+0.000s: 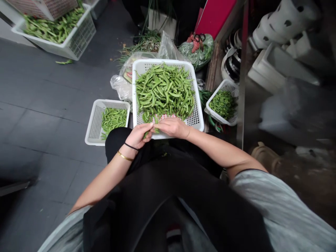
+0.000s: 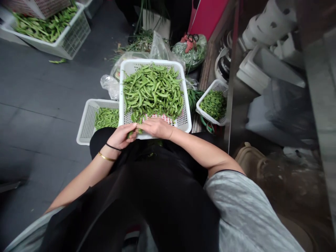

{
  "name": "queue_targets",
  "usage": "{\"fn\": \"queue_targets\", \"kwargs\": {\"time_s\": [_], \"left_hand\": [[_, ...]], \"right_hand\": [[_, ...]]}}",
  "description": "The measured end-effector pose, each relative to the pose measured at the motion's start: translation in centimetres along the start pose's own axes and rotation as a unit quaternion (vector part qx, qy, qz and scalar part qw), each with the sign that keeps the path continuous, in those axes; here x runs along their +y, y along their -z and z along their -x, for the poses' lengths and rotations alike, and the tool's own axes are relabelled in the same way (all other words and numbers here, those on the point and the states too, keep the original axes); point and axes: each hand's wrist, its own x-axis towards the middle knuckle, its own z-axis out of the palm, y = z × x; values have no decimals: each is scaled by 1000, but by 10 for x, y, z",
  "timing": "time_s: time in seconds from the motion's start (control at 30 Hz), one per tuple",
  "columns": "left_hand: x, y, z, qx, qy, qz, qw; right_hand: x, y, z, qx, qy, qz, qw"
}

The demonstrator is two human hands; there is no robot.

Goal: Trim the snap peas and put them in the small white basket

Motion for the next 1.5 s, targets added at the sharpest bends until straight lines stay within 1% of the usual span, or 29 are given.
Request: {"fn": "queue_targets", "kwargs": {"time_s": [0.1,0.17,0.27,0.33,0.37,0.43,0.5,0.57,0.6,0.63,0.67,0.73,0.77,0.8,0.83,0.9,0.97,1.07,1.1,1.17,1.23,1.27,1.3,1.37,1.4,1.43,1.47,1.5], "left_hand": [[2,-8,-5,-20,-14,30,999],[4,-12,-5,-28,-22,25,999],[4,-16,-3,-56,21,23,998],[3,-16,-3,-62,50,35,996],[2,-16,-3,-56,53,42,996],[-1,-16,-4,-36,31,57,997],[-4,-15,-4,-22,1,66,998],[-5,-14,-5,-10,-29,64,997],[-5,-14,-5,1,-51,54,997],[-4,-14,-5,17,-79,37,996],[-4,-15,-5,37,-111,15,993],[-4,-16,-5,80,-172,-26,981],[-4,-17,-5,97,-193,-41,975],[-4,-18,-5,110,-205,-49,971],[-4,-20,-4,116,-210,-53,969],[-5,-22,-3,113,-208,-52,970],[-6,-24,0,105,-205,-44,972],[-6,-26,5,92,-200,-33,975],[-6,-26,7,73,-187,-34,979],[-5,-25,12,1,-138,-38,990],[-3,-22,17,-77,-78,-44,993],[-2,-20,20,-105,-55,-49,992],[-1,-18,22,-123,-38,-54,990],[0,-13,27,-138,-21,-63,988],[1,-11,29,-140,-18,-65,988],[1,-9,30,-139,-16,-67,988],[1,-8,31,-137,-14,-68,988],[2,-7,32,-135,-12,-71,988]], "right_hand": [[-7,3,7,96,59,26,993],[-4,4,8,128,85,45,987],[1,8,9,129,109,68,983],[1,10,9,125,121,74,982],[0,9,10,125,123,73,982],[-2,6,13,128,112,62,984],[-2,1,19,125,68,42,989],[2,-4,26,103,-11,20,994],[5,-5,29,79,-59,10,995],[8,-5,31,43,-104,2,994],[11,-4,32,-5,-140,-3,990],[13,3,31,-117,-178,-12,977],[12,9,29,-157,-190,-18,969],[9,15,25,-172,-201,-26,964],[5,20,20,-163,-211,-38,963],[-7,30,10,-104,-219,-63,968],[-18,35,2,-53,-197,-74,976],[-29,35,-2,-12,-151,-83,985],[-31,34,-2,-2,-129,-106,986],[-33,36,0,1,-79,-189,979],[-32,42,4,-14,-54,-292,955],[-31,46,7,-17,-61,-336,940],[-28,52,11,-10,-84,-370,925],[-20,62,20,36,-154,-397,904],[-16,67,24,66,-191,-388,899],[-13,71,27,90,-219,-365,900],[-11,74,29,107,-233,-328,909],[-12,75,30,112,-234,-278,925]]}}
